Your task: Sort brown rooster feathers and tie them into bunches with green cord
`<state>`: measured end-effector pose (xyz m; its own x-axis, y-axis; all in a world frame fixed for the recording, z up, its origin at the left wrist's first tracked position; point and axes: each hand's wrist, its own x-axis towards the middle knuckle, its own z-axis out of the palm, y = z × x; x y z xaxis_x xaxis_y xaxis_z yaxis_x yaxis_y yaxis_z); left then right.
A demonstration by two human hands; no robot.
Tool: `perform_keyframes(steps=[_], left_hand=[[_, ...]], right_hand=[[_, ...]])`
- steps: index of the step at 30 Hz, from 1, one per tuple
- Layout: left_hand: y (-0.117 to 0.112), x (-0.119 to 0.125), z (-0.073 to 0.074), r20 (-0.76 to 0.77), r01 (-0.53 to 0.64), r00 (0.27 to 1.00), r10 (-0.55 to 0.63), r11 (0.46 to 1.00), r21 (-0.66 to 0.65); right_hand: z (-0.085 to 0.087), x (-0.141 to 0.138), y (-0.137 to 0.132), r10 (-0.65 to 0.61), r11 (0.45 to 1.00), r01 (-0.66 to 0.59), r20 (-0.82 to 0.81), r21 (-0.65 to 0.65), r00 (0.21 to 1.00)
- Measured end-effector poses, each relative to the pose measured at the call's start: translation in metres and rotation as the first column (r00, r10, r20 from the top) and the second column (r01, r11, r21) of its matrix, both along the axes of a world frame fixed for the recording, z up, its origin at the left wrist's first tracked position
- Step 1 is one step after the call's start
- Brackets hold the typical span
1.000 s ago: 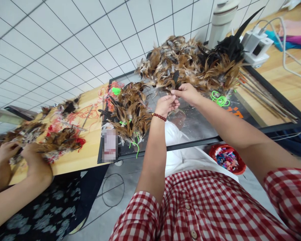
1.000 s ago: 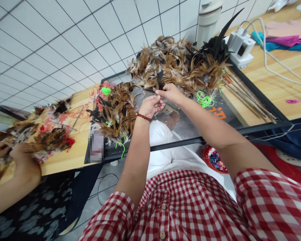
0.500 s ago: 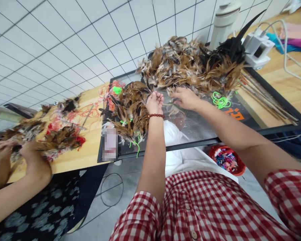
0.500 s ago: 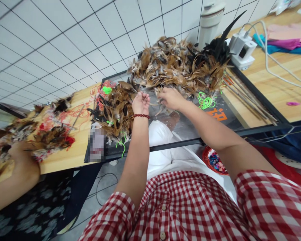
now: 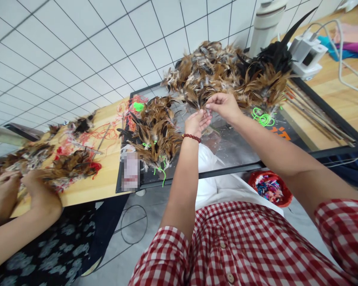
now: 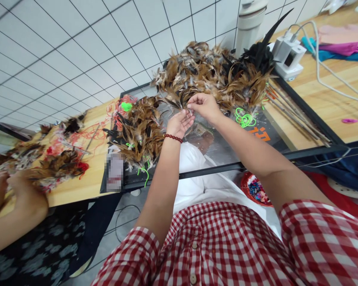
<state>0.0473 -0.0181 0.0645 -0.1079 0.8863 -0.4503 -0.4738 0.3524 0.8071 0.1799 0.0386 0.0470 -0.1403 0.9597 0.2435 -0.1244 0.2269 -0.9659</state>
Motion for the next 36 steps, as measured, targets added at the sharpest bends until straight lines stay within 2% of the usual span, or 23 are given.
perform_keyframes(steps=[6,9,20,22,23,24,26,28,30,33,35,36], left_hand=[[-0.001,0.002,0.001,0.073,0.109,0.992,-0.107,0.994,-0.031],[-0.002,0.003,0.001,0.074,0.139,0.988,-0.136,0.990,-0.037],[-0.004,0.007,0.005,0.066,0.187,0.980,-0.186,0.982,-0.014],[-0.003,0.005,0.007,0.075,0.115,0.990,-0.115,0.993,0.013],[-0.003,0.002,0.008,0.083,0.041,0.996,-0.044,0.998,0.039],[-0.001,-0.001,0.009,0.089,-0.056,0.995,0.050,0.996,0.064],[0.001,-0.009,0.012,0.091,-0.268,0.961,0.260,0.959,0.095],[0.005,-0.017,0.013,0.075,-0.425,0.905,0.419,0.900,0.094],[0.007,-0.023,0.013,0.067,-0.501,0.865,0.497,0.860,0.096],[0.009,-0.025,0.011,0.056,-0.514,0.857,0.512,0.848,0.130],[0.011,-0.023,0.008,0.011,-0.485,0.872,0.490,0.859,0.162],[0.012,-0.022,0.006,-0.027,-0.462,0.880,0.474,0.870,0.173]], right_hand=[[0.001,-0.002,-0.004,-0.078,0.996,0.079,-0.032,0.030,0.996],[0.000,-0.003,-0.006,-0.069,0.997,0.070,-0.010,0.022,0.998],[-0.011,-0.007,-0.005,-0.105,0.986,0.095,0.067,0.136,0.992],[-0.015,-0.007,-0.001,-0.101,0.984,0.090,0.063,0.154,0.993],[-0.017,-0.007,0.001,-0.103,0.983,0.092,0.061,0.158,0.993],[-0.019,-0.006,0.003,-0.105,0.983,0.092,0.073,0.156,0.992],[-0.023,-0.005,0.005,-0.097,0.987,0.072,0.174,0.145,0.980],[-0.025,-0.004,0.004,-0.066,0.988,0.011,0.359,0.152,0.931],[-0.026,-0.004,-0.002,-0.042,0.974,-0.088,0.553,0.207,0.832],[-0.025,-0.005,-0.014,-0.114,0.926,-0.220,0.780,0.308,0.615],[-0.022,-0.005,-0.020,-0.166,0.908,-0.269,0.865,0.321,0.473],[-0.020,-0.005,-0.022,-0.178,0.905,-0.283,0.887,0.318,0.426]])
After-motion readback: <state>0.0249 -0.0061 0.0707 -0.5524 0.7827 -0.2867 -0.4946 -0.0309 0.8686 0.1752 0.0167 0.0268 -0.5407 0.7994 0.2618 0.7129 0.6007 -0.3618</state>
